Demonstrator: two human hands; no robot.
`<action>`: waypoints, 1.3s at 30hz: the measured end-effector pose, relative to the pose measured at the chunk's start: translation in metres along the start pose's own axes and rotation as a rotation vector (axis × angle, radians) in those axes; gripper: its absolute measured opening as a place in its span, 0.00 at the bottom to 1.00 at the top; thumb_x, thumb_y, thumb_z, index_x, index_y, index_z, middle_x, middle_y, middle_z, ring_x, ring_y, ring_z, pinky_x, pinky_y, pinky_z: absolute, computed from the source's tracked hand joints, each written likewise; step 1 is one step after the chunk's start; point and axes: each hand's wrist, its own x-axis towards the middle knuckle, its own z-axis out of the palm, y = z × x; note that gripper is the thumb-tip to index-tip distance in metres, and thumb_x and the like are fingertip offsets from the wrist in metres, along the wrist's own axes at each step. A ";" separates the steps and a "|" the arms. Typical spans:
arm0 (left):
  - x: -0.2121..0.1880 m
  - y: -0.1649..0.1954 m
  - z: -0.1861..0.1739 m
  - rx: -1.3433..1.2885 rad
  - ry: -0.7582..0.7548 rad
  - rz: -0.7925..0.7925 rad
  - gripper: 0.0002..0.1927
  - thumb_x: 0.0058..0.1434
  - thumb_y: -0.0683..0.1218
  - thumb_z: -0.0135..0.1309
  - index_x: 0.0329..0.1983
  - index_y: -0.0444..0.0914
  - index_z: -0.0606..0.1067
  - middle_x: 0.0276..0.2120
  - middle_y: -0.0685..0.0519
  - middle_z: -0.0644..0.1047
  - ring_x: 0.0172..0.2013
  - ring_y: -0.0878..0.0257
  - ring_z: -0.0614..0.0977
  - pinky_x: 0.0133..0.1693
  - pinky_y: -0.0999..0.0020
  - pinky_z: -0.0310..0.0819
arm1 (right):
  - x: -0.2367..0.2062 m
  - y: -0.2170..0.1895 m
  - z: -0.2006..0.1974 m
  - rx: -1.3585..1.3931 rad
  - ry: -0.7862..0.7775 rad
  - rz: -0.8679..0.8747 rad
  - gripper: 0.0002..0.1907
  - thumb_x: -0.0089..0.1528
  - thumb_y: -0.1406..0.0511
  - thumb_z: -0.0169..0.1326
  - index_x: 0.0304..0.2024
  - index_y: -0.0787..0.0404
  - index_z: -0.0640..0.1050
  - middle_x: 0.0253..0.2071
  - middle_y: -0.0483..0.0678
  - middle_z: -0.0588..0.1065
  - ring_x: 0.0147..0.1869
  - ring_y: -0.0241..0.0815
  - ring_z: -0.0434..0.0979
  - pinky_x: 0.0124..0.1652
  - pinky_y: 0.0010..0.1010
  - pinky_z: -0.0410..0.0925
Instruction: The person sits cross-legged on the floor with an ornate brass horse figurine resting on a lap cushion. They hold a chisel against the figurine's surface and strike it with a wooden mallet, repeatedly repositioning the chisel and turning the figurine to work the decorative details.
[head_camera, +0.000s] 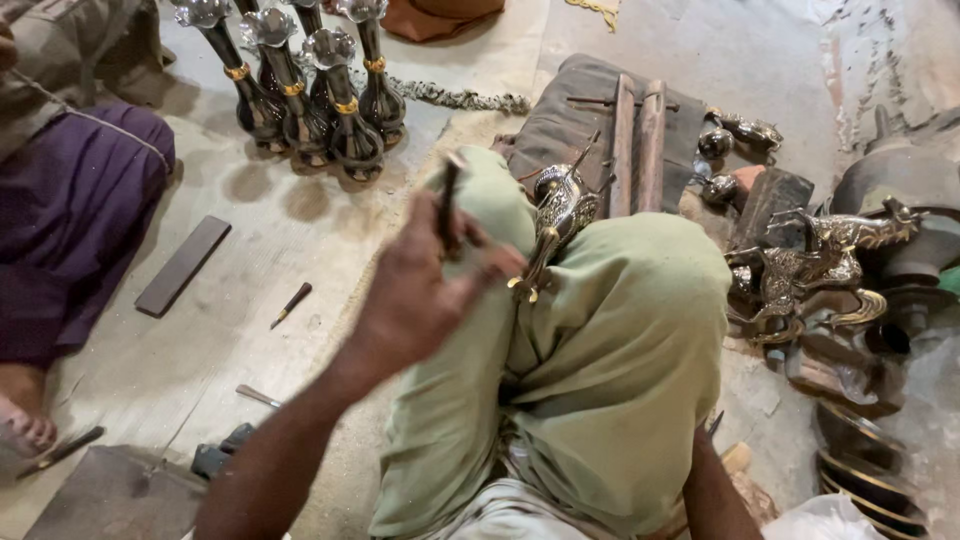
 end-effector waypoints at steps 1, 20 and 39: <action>0.006 -0.003 -0.010 -0.089 -0.047 -0.123 0.21 0.65 0.56 0.58 0.49 0.38 0.67 0.32 0.52 0.74 0.31 0.60 0.80 0.32 0.62 0.77 | -0.003 0.005 0.000 -0.006 0.005 0.003 0.44 0.62 0.47 0.55 0.74 0.60 0.60 0.60 0.53 0.70 0.62 0.48 0.72 0.61 0.42 0.68; 0.054 0.022 0.014 -0.395 -0.132 0.260 0.25 0.63 0.34 0.60 0.64 0.42 0.75 0.38 0.52 0.84 0.42 0.66 0.88 0.45 0.70 0.88 | -0.047 0.026 -0.025 -0.185 0.273 -0.010 0.39 0.59 0.63 0.60 0.71 0.62 0.62 0.50 0.52 0.75 0.51 0.47 0.78 0.52 0.38 0.73; 0.051 0.014 0.009 -0.159 -0.172 0.469 0.34 0.65 0.28 0.49 0.71 0.47 0.66 0.38 0.51 0.83 0.40 0.65 0.89 0.47 0.70 0.85 | 0.075 -0.203 -0.082 -1.387 -0.021 -0.700 0.25 0.62 0.73 0.57 0.62 0.66 0.69 0.43 0.55 0.76 0.44 0.45 0.79 0.44 0.34 0.72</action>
